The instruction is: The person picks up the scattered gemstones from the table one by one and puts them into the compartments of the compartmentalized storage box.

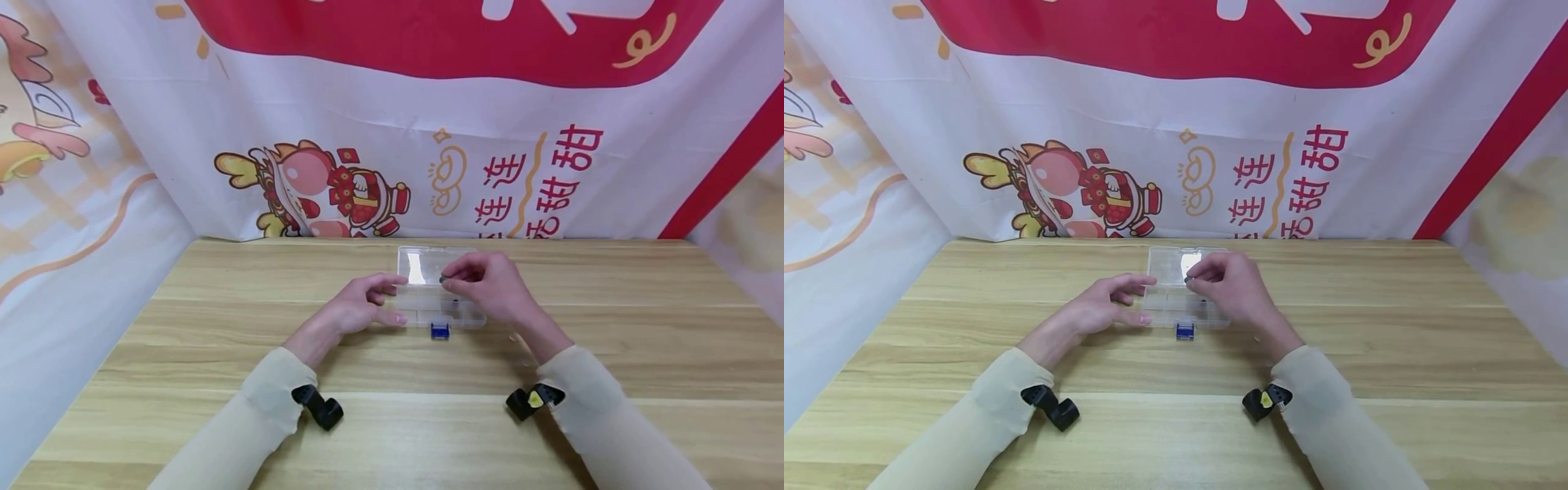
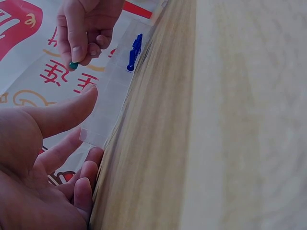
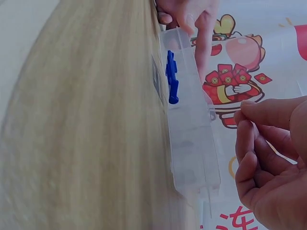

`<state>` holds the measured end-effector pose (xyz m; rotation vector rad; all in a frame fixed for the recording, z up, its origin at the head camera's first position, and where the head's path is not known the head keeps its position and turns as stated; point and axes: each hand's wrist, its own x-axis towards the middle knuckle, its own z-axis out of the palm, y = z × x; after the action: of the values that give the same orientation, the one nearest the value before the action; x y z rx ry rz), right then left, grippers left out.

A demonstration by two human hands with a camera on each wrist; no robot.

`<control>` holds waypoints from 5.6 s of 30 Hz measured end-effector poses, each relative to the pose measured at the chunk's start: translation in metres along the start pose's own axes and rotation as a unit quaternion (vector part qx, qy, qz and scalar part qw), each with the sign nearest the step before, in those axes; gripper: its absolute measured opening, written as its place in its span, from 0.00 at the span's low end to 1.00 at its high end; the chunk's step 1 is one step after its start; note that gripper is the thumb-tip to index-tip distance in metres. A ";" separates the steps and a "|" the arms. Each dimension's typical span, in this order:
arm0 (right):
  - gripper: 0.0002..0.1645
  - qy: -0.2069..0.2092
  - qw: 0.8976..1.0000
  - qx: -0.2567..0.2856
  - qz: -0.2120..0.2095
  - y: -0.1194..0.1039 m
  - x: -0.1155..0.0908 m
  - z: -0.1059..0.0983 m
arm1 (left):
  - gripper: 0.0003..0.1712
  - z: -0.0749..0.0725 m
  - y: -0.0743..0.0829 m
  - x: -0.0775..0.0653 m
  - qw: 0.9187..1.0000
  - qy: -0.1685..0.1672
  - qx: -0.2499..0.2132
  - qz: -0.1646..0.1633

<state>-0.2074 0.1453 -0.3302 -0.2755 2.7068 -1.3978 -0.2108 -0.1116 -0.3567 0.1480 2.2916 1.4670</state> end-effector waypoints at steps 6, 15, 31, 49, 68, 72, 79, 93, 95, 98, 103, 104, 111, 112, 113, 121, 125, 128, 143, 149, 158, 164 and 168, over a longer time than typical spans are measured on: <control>0.08 0.013 1.000 0.006 0.014 -0.004 -0.002 0.007 | 0.39 0.000 0.000 0.000 1.000 0.001 0.002 0.000; 0.08 0.016 1.000 -0.001 0.019 -0.001 0.001 0.013 | 0.40 0.001 -0.001 0.001 1.000 -0.001 0.001 -0.001; 0.06 -0.010 0.999 -0.028 0.040 0.004 0.000 0.015 | 0.40 0.001 0.000 0.000 1.000 -0.003 0.003 0.003; 0.05 -0.038 0.998 -0.051 0.025 0.007 0.001 0.016 | 0.40 0.001 -0.001 0.000 1.000 -0.005 -0.002 0.003; 0.04 -0.044 0.997 -0.062 0.018 0.007 0.001 0.016 | 0.40 0.000 0.000 -0.001 1.000 -0.004 -0.001 -0.002; 0.04 -0.046 0.997 -0.064 0.019 0.007 0.001 0.015 | 0.40 0.000 0.000 -0.001 1.000 -0.005 -0.001 -0.002; 0.04 -0.048 0.997 -0.066 0.015 0.007 0.001 0.015 | 0.40 -0.001 -0.001 0.000 1.000 -0.006 0.001 -0.001; 0.04 -0.050 0.996 -0.070 0.016 0.007 0.001 0.015 | 0.40 0.000 0.001 -0.002 1.000 -0.005 0.001 -0.003; 0.04 -0.050 0.996 -0.070 0.015 0.007 0.001 0.015 | 0.39 0.000 0.001 -0.002 1.000 -0.005 0.001 -0.003; 0.04 -0.050 0.996 -0.072 0.013 0.006 0.001 0.015 | 0.40 0.000 0.001 -0.002 1.000 -0.003 0.001 -0.002; 0.04 -0.049 0.996 -0.073 0.014 0.008 0.000 0.015 | 0.39 0.001 -0.001 0.001 1.000 -0.002 0.003 -0.001; 0.04 -0.048 0.996 -0.073 0.015 0.008 0.000 0.015 | 0.39 0.001 -0.001 0.001 1.000 -0.002 0.003 -0.001; 0.04 -0.048 0.996 -0.077 0.018 0.009 -0.001 0.014 | 0.39 0.002 0.000 0.000 1.000 -0.007 0.001 -0.002; 0.04 -0.049 0.996 -0.079 0.019 0.008 -0.001 0.013 | 0.39 0.002 0.000 0.000 1.000 -0.007 0.001 -0.002; 0.04 -0.050 0.995 -0.080 0.019 0.007 0.000 0.013 | 0.39 0.002 0.000 0.000 1.000 -0.007 0.001 -0.002; 0.06 -0.054 0.995 -0.082 0.028 0.002 0.001 0.007 | 0.38 0.000 0.000 -0.001 1.000 -0.004 -0.001 0.000; 0.07 -0.047 0.996 -0.074 0.031 -0.003 -0.001 -0.001 | 0.38 0.000 -0.001 0.000 1.000 -0.005 -0.002 -0.001; 0.06 -0.042 0.996 -0.079 0.025 -0.002 -0.005 -0.007 | 0.37 0.002 -0.001 0.001 1.000 -0.007 -0.002 -0.001; 0.10 -0.003 0.998 -0.069 0.008 0.033 -0.031 -0.049 | 0.38 0.001 -0.002 0.001 1.000 -0.007 -0.002 0.002; 0.11 -0.008 0.997 -0.081 0.013 0.044 -0.038 -0.061 | 0.39 0.000 -0.002 0.001 1.000 -0.008 -0.001 0.001; 0.12 -0.034 0.995 -0.089 0.015 0.063 -0.050 -0.077 | 0.39 0.001 -0.001 0.001 1.000 -0.008 -0.002 0.001; 0.13 -0.054 0.993 -0.102 0.010 0.072 -0.057 -0.087 | 0.39 0.001 -0.001 0.000 1.000 -0.008 -0.001 0.000; 0.13 -0.059 0.992 -0.110 0.011 0.078 -0.063 -0.095 | 0.39 0.000 -0.001 0.000 1.000 -0.006 0.000 0.000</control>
<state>-0.1697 0.2777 -0.3390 -0.3306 2.7552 -1.0417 -0.2105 -0.1118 -0.3572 0.1559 2.2828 1.4611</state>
